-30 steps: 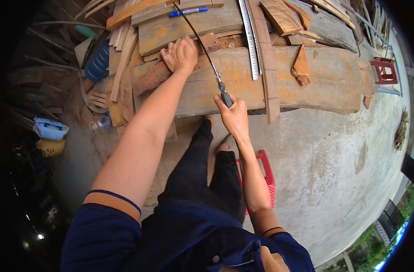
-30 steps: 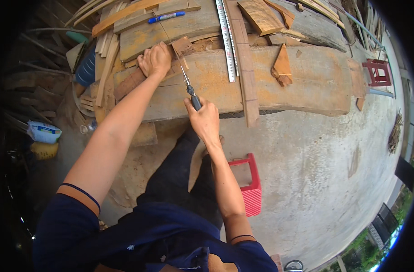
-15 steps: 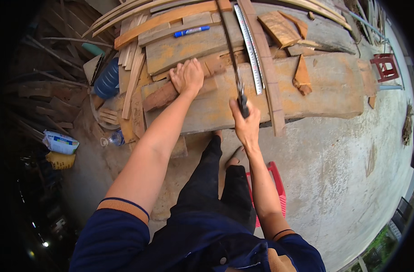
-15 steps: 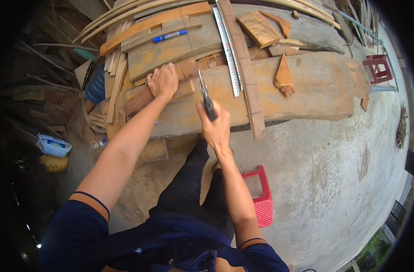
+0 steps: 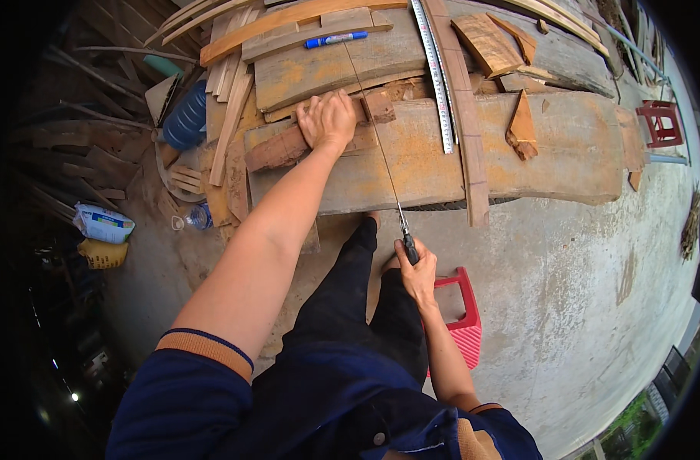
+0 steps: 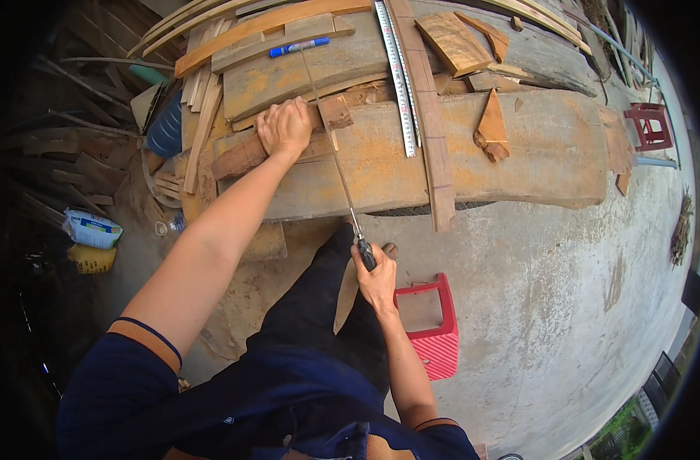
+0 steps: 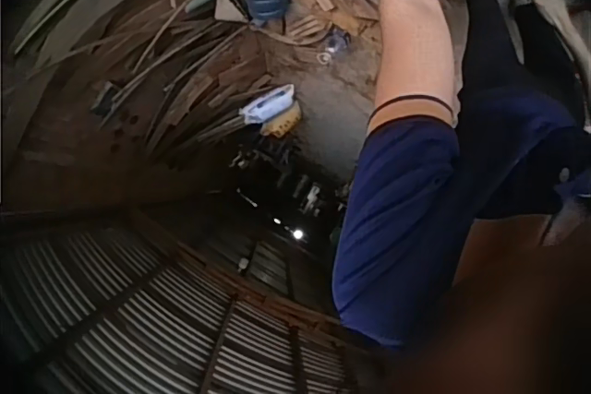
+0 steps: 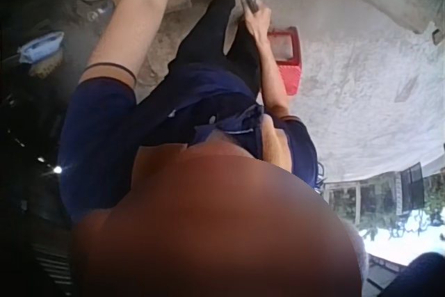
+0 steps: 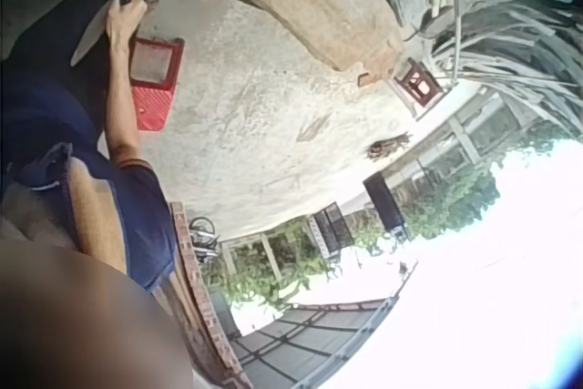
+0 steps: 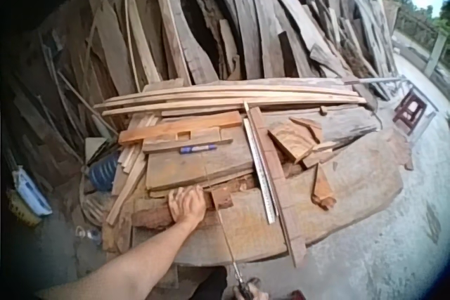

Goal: The person saws a piece of curved wood at a woodworking station with a hand saw.

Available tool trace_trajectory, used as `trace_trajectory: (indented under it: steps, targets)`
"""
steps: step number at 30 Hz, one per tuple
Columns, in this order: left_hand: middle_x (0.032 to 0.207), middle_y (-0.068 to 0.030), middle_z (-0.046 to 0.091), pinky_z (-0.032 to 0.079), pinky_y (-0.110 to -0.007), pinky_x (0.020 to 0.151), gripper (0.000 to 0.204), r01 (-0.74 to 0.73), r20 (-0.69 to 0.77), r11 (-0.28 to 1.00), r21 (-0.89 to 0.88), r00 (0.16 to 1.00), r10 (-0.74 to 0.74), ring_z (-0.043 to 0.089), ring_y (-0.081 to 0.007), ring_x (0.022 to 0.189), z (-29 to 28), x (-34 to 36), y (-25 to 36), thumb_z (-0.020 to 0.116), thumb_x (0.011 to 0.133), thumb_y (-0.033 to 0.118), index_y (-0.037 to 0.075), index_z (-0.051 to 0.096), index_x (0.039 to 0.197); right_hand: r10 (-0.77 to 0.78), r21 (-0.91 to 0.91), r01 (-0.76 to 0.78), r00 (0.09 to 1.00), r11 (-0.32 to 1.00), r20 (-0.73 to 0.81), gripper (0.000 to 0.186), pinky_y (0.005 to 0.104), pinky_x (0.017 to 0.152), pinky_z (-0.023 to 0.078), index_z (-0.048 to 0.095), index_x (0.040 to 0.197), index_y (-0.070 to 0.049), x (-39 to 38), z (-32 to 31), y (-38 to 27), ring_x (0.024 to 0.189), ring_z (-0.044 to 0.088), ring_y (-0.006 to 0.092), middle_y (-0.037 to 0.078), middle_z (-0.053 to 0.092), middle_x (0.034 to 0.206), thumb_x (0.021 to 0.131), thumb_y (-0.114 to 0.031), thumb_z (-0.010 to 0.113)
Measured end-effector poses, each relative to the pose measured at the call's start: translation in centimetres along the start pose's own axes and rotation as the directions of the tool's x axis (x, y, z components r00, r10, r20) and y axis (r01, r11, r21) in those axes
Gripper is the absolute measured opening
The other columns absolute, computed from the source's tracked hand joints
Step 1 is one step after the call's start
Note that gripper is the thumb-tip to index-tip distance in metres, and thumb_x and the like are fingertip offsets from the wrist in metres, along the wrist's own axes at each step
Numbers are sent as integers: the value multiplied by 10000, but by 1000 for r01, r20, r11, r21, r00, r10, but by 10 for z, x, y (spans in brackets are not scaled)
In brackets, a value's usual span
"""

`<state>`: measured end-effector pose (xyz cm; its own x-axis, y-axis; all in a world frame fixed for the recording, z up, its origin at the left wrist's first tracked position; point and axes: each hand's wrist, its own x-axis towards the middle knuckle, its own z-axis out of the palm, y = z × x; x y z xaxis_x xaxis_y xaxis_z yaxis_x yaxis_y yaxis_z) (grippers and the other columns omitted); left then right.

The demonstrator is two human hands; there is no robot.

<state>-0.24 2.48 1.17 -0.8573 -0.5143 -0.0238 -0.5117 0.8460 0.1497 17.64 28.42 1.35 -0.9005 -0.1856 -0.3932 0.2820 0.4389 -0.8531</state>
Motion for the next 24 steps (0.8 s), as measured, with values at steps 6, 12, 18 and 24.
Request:
trace_trajectory:
  steps: [6, 12, 18, 24]
  targets:
    - [1057, -88, 722, 325, -466, 1052, 525, 108, -16, 994, -4, 994, -108, 602, -260, 1076, 2, 9, 3, 317, 1045, 331, 62, 753, 932, -28, -52, 28, 1000, 998, 1, 374, 406, 561, 419, 556, 775, 4, -18, -5, 12, 529, 445, 314, 183, 468, 603, 920, -313, 691]
    - [1032, -87, 722, 330, -463, 1028, 532, 92, -22, 996, 11, 996, -91, 607, -270, 1046, 1, 9, 5, 318, 1042, 330, 68, 756, 891, 53, -57, -51, 998, 997, 35, 376, 382, 567, 406, 533, 780, 14, -38, -24, 24, 549, 398, 249, 167, 420, 614, 932, -298, 677]
    - [1019, -131, 732, 358, -463, 1022, 545, 87, -41, 996, -16, 995, -88, 624, -292, 1066, -2, 8, -1, 296, 1040, 352, 60, 748, 959, 98, -69, -91, 989, 993, 113, 379, 365, 570, 393, 528, 791, 29, -24, -40, 14, 622, 341, 161, 119, 358, 623, 944, -290, 662]
    - [1008, -131, 734, 367, -466, 1006, 534, 42, -101, 999, -29, 994, -45, 629, -289, 1061, 2, 8, 2, 314, 1039, 349, 51, 747, 948, -45, -84, 57, 990, 995, 134, 343, 460, 655, 461, 595, 859, 59, 88, -7, -42, 681, 487, 501, 299, 527, 709, 935, -272, 640]
